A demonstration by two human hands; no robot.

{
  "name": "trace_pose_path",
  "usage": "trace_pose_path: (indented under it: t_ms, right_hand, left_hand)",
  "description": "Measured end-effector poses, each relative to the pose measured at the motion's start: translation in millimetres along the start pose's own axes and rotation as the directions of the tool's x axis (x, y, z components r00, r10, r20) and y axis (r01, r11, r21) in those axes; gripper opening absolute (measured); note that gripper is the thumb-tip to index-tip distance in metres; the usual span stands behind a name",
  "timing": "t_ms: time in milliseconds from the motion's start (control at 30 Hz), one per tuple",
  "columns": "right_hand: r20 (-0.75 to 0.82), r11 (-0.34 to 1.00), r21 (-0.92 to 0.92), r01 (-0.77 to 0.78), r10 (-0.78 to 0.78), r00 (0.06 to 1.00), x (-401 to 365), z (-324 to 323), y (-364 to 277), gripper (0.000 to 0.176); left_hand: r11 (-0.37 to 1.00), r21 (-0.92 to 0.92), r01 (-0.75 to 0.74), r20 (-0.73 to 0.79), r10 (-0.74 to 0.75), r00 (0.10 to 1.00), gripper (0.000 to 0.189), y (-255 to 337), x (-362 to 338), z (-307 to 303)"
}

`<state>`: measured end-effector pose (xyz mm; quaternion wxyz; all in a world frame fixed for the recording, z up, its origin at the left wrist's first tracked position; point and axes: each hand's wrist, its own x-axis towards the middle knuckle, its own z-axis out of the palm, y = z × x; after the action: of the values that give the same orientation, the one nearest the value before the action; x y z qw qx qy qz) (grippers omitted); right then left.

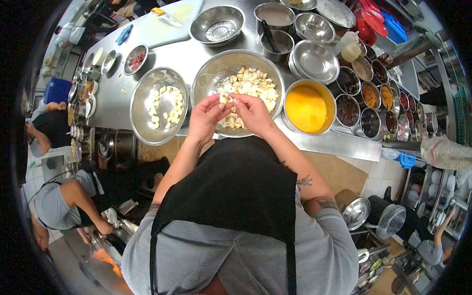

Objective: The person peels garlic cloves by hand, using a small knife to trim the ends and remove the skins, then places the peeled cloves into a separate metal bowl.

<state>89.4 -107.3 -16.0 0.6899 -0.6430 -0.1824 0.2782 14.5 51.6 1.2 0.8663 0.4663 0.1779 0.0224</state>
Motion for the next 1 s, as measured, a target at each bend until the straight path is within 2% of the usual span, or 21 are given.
trace_pose_path:
  t_ms: [100,200,300,400,500,700,1000]
  right_hand:
    - [-0.013,0.997,0.030,-0.066,0.066,0.998,1,-2,-8,0.030]
    - [-0.013,0.991,-0.019,-0.134,0.134,0.991,1,-6,-6,0.032]
    - [-0.032,0.968,-0.245,-0.053,0.046,0.998,1,-4,-3,0.035]
    - [0.014,0.989,-0.144,0.023,-0.022,1.000,-1,1,-8,0.039]
    - [-0.025,0.988,-0.136,0.068,-0.072,0.997,-3,9,-7,0.041]
    - [0.081,0.982,-0.175,0.071,-0.057,0.995,-4,8,-2,0.041]
    - [0.051,0.950,-0.238,0.200,-0.194,0.980,-5,14,-6,0.033]
  left_hand:
    - [0.995,-0.098,0.014,0.044,-0.009,0.999,0.033,0,-1,-2]
    - [0.992,-0.130,-0.003,0.017,0.005,1.000,0.032,-5,2,-9]
    - [0.996,-0.086,-0.004,-0.044,0.000,0.999,0.028,-4,3,-12]
    - [1.000,-0.017,0.003,-0.061,-0.004,0.998,0.025,-6,3,-14]
    - [1.000,-0.031,-0.001,-0.082,-0.001,0.997,0.035,-11,4,-15]
    - [1.000,0.024,-0.004,-0.043,0.005,0.999,0.022,-3,-2,-5]
    - [0.980,0.168,-0.108,-0.026,0.114,0.993,0.026,-8,0,-8]
